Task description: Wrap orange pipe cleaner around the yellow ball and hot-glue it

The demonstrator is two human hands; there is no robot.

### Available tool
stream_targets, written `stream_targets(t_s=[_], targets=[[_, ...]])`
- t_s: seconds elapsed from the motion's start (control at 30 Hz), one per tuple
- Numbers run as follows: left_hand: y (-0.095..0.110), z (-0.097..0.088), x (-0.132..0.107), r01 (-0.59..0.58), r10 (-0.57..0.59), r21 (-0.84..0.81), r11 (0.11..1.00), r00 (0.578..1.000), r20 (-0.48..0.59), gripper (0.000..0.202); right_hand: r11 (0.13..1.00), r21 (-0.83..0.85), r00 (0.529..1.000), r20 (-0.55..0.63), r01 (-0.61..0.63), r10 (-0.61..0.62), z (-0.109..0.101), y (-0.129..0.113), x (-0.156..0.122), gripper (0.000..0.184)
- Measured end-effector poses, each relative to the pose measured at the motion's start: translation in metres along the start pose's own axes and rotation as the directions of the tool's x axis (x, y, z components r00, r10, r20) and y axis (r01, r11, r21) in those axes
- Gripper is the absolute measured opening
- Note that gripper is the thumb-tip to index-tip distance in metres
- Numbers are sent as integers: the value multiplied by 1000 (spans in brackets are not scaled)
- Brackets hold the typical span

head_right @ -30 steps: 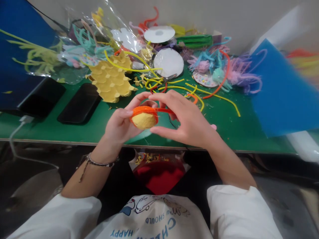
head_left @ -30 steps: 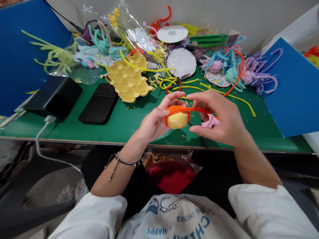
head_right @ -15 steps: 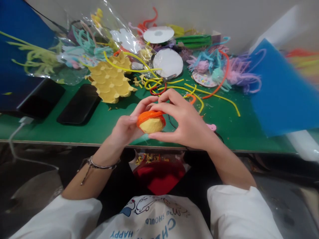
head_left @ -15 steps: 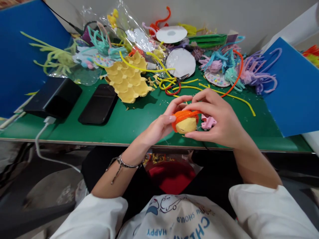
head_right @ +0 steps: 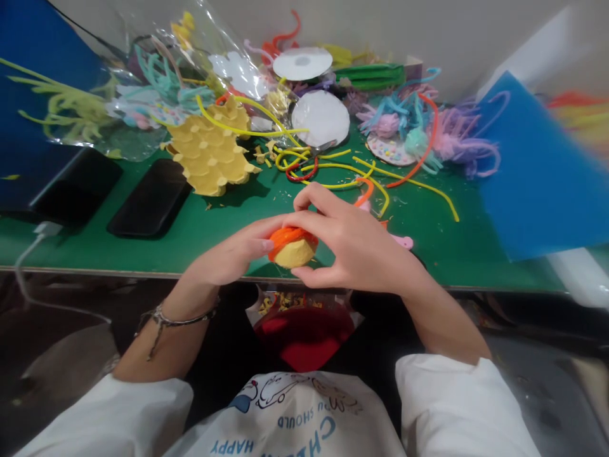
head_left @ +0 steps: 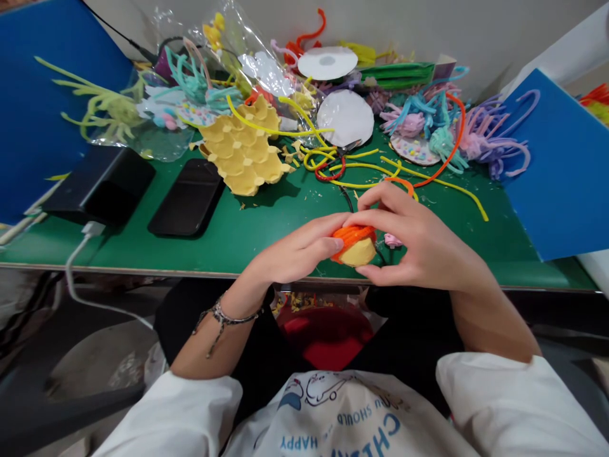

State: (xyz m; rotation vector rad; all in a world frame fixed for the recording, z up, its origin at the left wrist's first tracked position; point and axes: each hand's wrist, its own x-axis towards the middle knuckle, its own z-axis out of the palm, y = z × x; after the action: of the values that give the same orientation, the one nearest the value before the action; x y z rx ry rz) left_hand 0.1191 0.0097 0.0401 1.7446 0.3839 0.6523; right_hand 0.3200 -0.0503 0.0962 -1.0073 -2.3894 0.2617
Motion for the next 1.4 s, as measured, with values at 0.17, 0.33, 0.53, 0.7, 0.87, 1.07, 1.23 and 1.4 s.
stream_targets(t_s=[0.17, 0.33, 0.53, 0.7, 0.87, 1.07, 1.23, 1.4], targets=[[7, -2, -1, -31, 27, 129, 991, 999, 38, 48, 1000, -19, 999, 41, -9, 9, -2, -4, 0, 34], [13, -1, 0, 9, -18, 161, 987, 998, 60, 39, 1000, -29, 1000, 12, 0, 1, 1, -2, 0, 32], [5, -1, 1, 31, -33, 86, 996, 999, 22, 45, 1000, -18, 998, -56, 12, -13, -2, 2, 1, 49], [7, -3, 0, 17, -19, 40, 999, 998, 51, 45, 998, -16, 973, -220, 67, -69, -12, 4, 2, 18], [16, -3, -2, -1, 1, -5, 1000, 1000, 20, 42, 988, -104, 934, -328, 115, -143, -10, 4, 1, 12], [17, -3, -3, -33, 33, -30, 999, 999, -12, 41, 984, -122, 930, -329, 133, -167, -6, 5, 1, 15], [16, -3, -3, -64, 63, -29, 998, 998, -16, 44, 982, -125, 927, -331, 143, -177, -5, 5, 2, 13], [13, -4, -3, -83, 83, -3, 997, 996, -12, 46, 991, -96, 938, -324, 96, -123, -5, 6, 2, 13]])
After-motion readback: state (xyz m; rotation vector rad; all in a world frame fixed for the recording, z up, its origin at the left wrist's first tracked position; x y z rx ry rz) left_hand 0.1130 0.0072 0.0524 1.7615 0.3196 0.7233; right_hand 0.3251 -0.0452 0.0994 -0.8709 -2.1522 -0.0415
